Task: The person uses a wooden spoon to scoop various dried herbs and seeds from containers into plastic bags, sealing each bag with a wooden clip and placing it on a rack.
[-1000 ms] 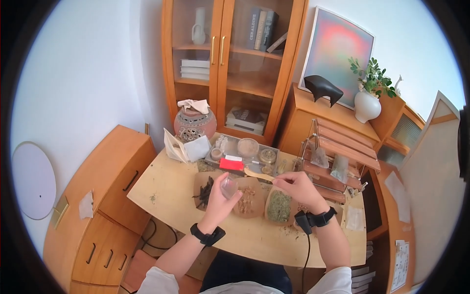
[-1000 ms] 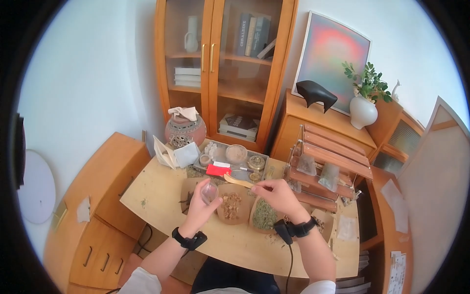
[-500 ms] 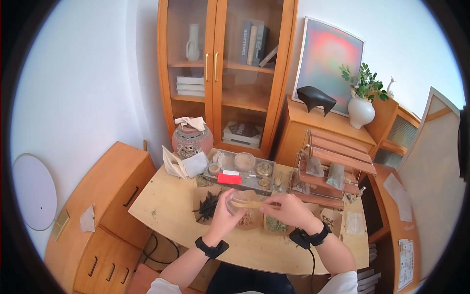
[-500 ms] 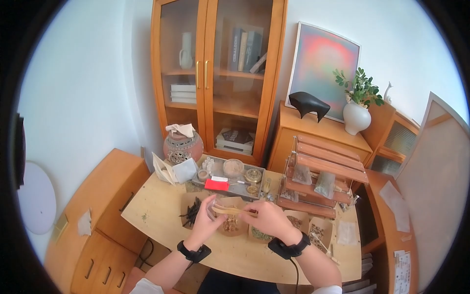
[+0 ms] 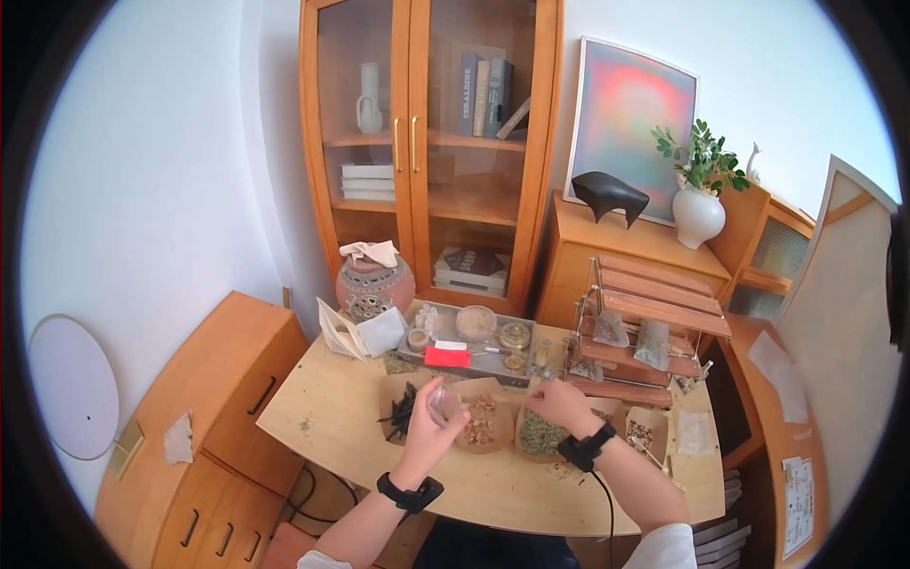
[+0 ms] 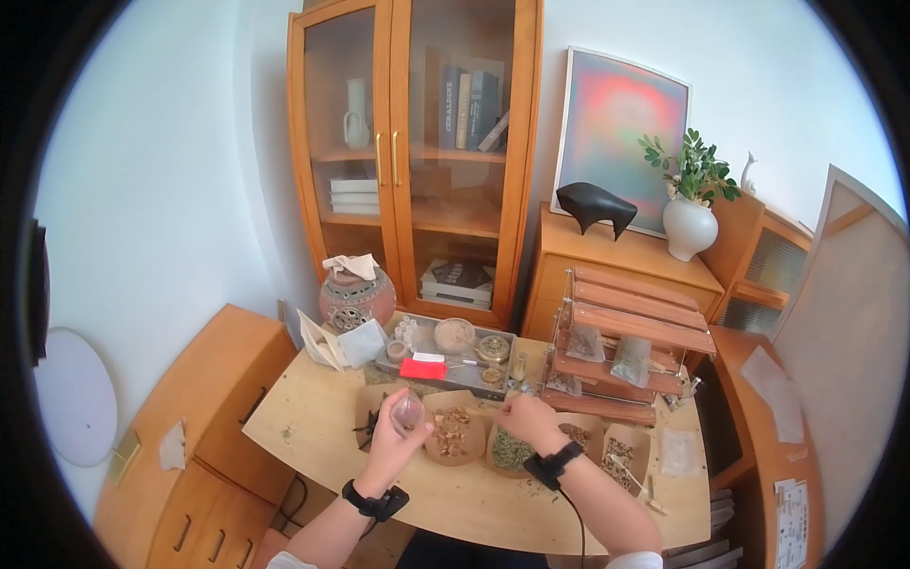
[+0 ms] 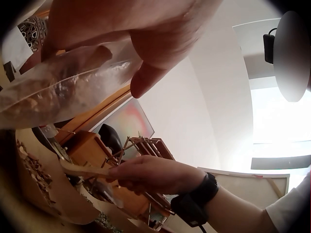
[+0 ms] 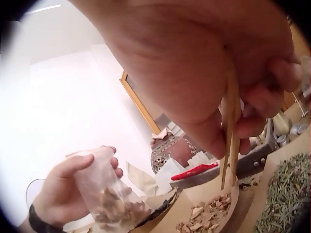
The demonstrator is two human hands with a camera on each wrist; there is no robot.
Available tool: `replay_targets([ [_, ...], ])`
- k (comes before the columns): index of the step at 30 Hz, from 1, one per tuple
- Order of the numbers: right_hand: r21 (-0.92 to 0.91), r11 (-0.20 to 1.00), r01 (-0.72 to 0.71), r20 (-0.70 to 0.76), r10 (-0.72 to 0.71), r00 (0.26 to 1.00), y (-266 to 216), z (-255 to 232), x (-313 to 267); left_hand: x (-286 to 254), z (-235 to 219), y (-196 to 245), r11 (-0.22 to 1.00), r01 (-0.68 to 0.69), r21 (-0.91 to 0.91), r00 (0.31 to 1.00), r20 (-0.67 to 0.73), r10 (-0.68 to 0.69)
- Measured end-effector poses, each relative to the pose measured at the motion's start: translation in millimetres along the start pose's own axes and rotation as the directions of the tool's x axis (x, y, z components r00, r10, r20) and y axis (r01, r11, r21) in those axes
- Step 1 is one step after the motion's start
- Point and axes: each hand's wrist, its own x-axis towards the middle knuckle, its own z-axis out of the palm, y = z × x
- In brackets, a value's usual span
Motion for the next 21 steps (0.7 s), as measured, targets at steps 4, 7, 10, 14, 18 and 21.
replay_targets([
  [4, -0.041, 0.999, -0.032, 0.022, 0.033, 0.999, -4.8, 21.0, 11.7, -0.8, -1.5, -3.5, 0.999, -0.029, 0.034, 1.000, -0.002, 0.029],
  [7, -0.044, 0.998, 0.034, 0.011, -0.034, 0.999, -7.5, 39.0, 19.6, -1.2, -4.0, -2.4, 1.000, 0.008, 0.023, 1.000, -0.006, -0.008],
  [10, -0.087, 0.994, 0.069, -0.033, -0.072, 0.997, -21.3, 45.6, 12.3, -1.1, -5.3, -7.9, 0.999, -0.011, 0.032, 1.000, -0.020, 0.012],
  [14, -0.198, 0.969, 0.147, -0.079, -0.165, 0.983, -14.1, 64.9, 10.3, -2.9, -6.5, -10.5, 1.000, 0.012, -0.006, 1.000, -0.024, -0.012],
  [18, -0.216, 0.960, 0.176, -0.126, -0.206, 0.970, 4.6, 63.2, 10.6, -1.7, -8.3, -9.5, 1.000, 0.009, 0.008, 0.999, -0.033, -0.009],
  [21, -0.177, 0.972, 0.155, -0.112, -0.177, 0.978, 2.9, 36.8, 1.8, -0.3, -10.8, -8.4, 1.000, 0.014, 0.008, 1.000, -0.028, -0.014],
])
